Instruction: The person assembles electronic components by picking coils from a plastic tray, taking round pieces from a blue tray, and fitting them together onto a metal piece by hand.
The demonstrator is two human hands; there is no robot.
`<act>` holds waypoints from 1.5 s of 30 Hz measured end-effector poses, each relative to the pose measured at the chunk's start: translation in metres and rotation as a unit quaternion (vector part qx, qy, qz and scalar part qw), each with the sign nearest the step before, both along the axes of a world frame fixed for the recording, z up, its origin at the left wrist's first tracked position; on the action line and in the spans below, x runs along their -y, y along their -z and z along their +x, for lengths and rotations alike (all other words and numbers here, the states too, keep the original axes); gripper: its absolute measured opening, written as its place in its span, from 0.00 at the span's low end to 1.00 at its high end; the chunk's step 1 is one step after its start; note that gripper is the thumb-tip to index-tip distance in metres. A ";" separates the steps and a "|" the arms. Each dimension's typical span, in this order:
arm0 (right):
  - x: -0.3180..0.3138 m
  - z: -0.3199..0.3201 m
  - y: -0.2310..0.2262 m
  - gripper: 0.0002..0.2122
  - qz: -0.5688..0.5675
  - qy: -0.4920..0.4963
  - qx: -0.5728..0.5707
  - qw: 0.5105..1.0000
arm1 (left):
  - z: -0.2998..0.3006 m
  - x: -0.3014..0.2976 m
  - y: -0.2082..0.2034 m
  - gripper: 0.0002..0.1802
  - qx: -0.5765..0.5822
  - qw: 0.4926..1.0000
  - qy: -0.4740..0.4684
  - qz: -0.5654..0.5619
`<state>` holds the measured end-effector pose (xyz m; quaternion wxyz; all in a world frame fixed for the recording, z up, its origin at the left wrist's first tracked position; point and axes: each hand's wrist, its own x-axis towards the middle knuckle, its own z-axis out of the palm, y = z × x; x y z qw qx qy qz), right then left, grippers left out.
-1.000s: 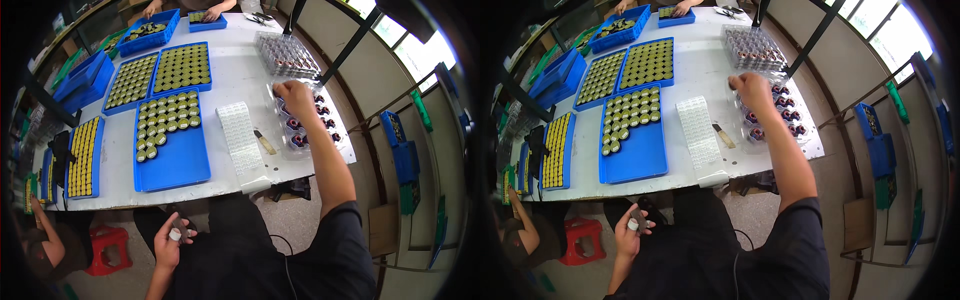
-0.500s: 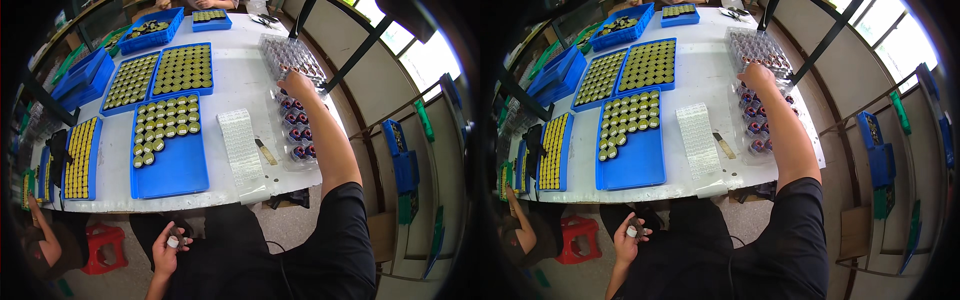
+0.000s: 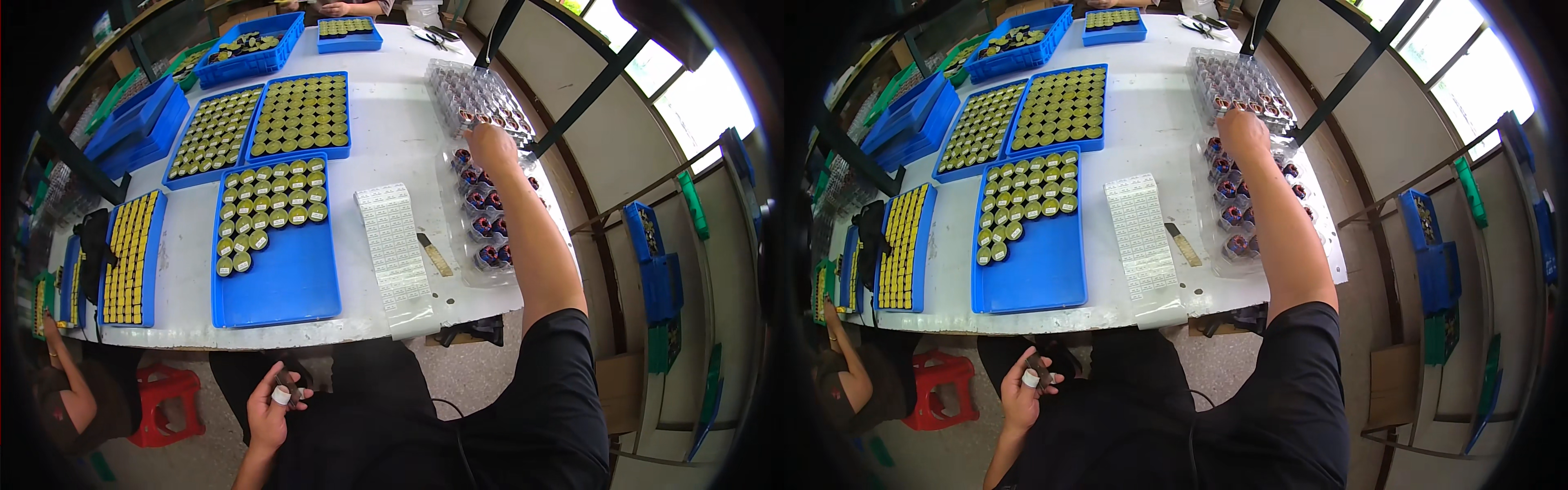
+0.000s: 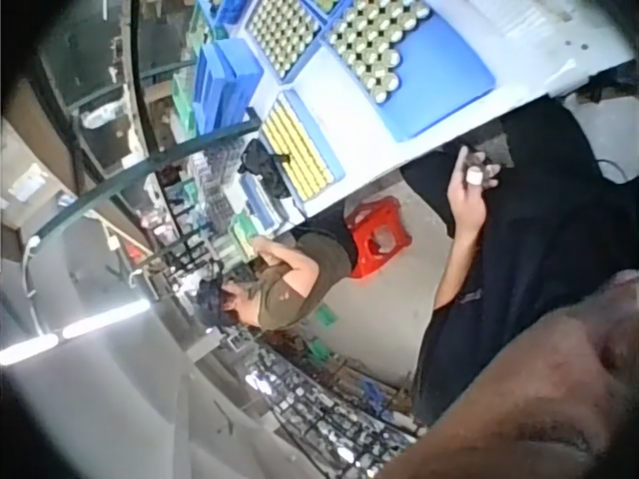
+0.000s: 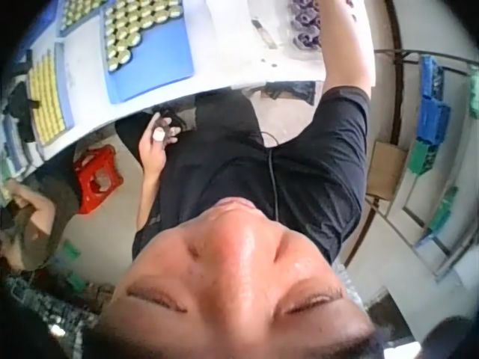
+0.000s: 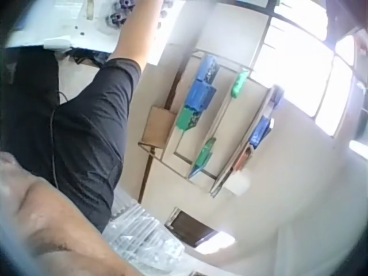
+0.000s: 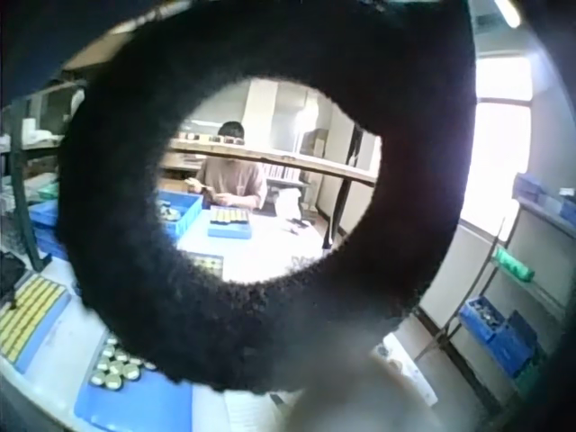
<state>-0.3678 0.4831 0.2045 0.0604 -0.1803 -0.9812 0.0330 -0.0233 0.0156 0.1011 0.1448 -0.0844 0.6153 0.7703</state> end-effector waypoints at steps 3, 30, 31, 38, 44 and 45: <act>-0.013 -0.001 0.004 0.16 0.036 -0.033 -0.024 0.999 | 0.000 -0.002 0.000 0.27 -0.001 1.000 0.001 0.002; 0.291 0.120 0.032 0.18 -0.180 -0.471 -0.068 0.861 | 0.014 0.021 -0.004 0.27 -0.017 0.996 -0.058 0.066; 0.313 0.122 0.038 0.18 -0.181 -0.479 -0.066 0.857 | 0.017 0.025 -0.003 0.27 -0.021 0.996 -0.062 0.066; 0.359 0.126 0.070 0.16 -0.065 -0.409 -0.041 0.909 | 0.029 0.046 -0.008 0.27 -0.036 0.993 -0.092 0.066; 0.340 0.158 0.048 0.18 -0.344 -0.403 -0.057 0.846 | 0.024 0.056 -0.011 0.28 -0.054 0.986 -0.120 0.102; 0.338 0.173 0.041 0.20 -0.411 -0.393 -0.032 0.822 | 0.019 0.057 -0.014 0.28 -0.056 0.985 -0.122 0.113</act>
